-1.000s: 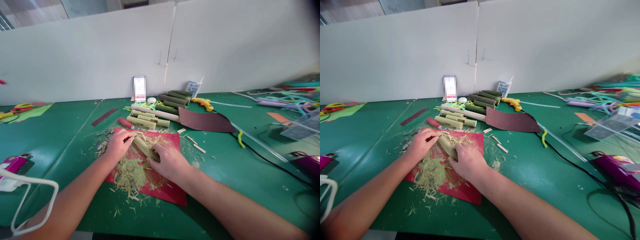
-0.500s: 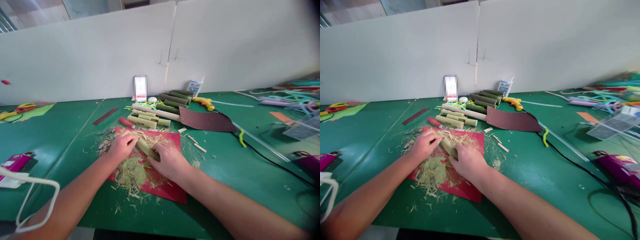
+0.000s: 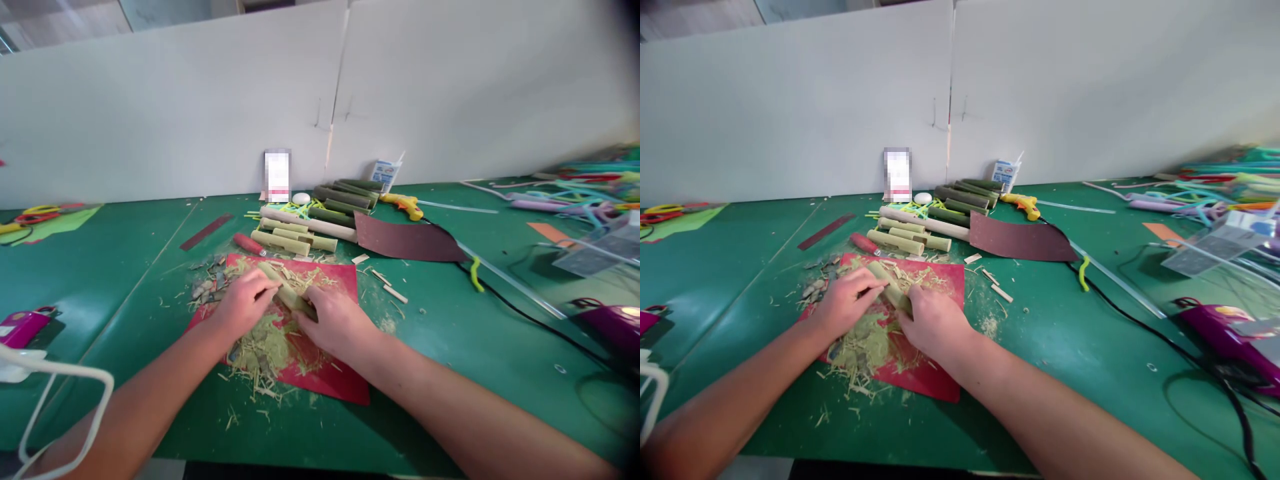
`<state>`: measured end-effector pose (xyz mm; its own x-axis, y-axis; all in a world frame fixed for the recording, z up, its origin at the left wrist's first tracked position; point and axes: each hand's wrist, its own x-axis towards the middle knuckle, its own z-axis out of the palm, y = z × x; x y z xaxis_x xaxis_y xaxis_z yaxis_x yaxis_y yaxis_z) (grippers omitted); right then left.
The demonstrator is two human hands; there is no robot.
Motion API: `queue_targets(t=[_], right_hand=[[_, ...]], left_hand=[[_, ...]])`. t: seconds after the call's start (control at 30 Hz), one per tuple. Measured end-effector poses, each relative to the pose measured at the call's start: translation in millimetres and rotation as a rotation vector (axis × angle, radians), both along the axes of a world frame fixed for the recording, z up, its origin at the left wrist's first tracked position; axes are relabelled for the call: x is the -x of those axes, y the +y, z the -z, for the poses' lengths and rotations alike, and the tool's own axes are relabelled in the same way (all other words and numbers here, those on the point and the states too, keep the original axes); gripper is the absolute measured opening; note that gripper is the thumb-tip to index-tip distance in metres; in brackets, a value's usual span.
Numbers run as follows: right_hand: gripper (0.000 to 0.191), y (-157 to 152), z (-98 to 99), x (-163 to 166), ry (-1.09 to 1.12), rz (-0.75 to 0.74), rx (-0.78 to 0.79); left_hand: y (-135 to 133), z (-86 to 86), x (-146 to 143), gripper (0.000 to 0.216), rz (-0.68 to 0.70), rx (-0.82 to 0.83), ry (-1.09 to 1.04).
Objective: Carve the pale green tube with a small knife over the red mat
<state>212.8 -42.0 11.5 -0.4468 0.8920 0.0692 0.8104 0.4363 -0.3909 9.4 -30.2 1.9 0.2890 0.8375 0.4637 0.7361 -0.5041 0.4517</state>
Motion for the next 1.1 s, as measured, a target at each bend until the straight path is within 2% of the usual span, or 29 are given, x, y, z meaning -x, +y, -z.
queue_targets(t=[0.1,0.23,0.37,0.5,0.63,0.77,0.9,1.03,1.1], right_hand=[[0.016,-0.2,0.0,-0.3,0.005,-0.002,-0.024],[0.015,-0.4,-0.7,-0.7,-0.01,-0.015,-0.027],[0.016,0.1,-1.1,-0.7,-0.013,-0.019,-0.042],[0.014,0.7,0.6,-1.0,-0.009,-0.039,-0.035],[0.015,1.2,1.9,-1.0,-0.007,-0.03,-0.045],[0.013,0.8,0.1,-0.7,-0.014,-0.033,-0.034],[0.016,0.0,-1.4,-1.5,-0.005,-0.027,-0.031],[0.013,0.1,-0.4,-2.2,0.001,-0.037,-0.039],[0.014,0.4,0.5,-2.3,0.008,-0.033,-0.034]], left_hand=[[-1.7,0.1,-1.0,0.016,-0.064,-0.046,-0.007],[-5.0,0.9,-2.5,0.019,0.016,0.029,-0.012],[-2.8,0.8,-1.8,0.017,-0.06,-0.018,-0.026],[-1.5,-0.1,-2.0,0.019,-0.003,0.035,-0.024],[-3.3,-0.9,-2.9,0.017,-0.084,-0.015,-0.019],[-5.5,0.2,-2.3,0.019,0.004,0.044,-0.016],[-1.6,2.2,2.2,0.018,-0.094,-0.049,-0.018],[-2.1,4.3,0.6,0.02,0.019,-0.005,0.02],[-2.6,4.8,-0.3,0.02,-0.013,-0.039,0.021]])
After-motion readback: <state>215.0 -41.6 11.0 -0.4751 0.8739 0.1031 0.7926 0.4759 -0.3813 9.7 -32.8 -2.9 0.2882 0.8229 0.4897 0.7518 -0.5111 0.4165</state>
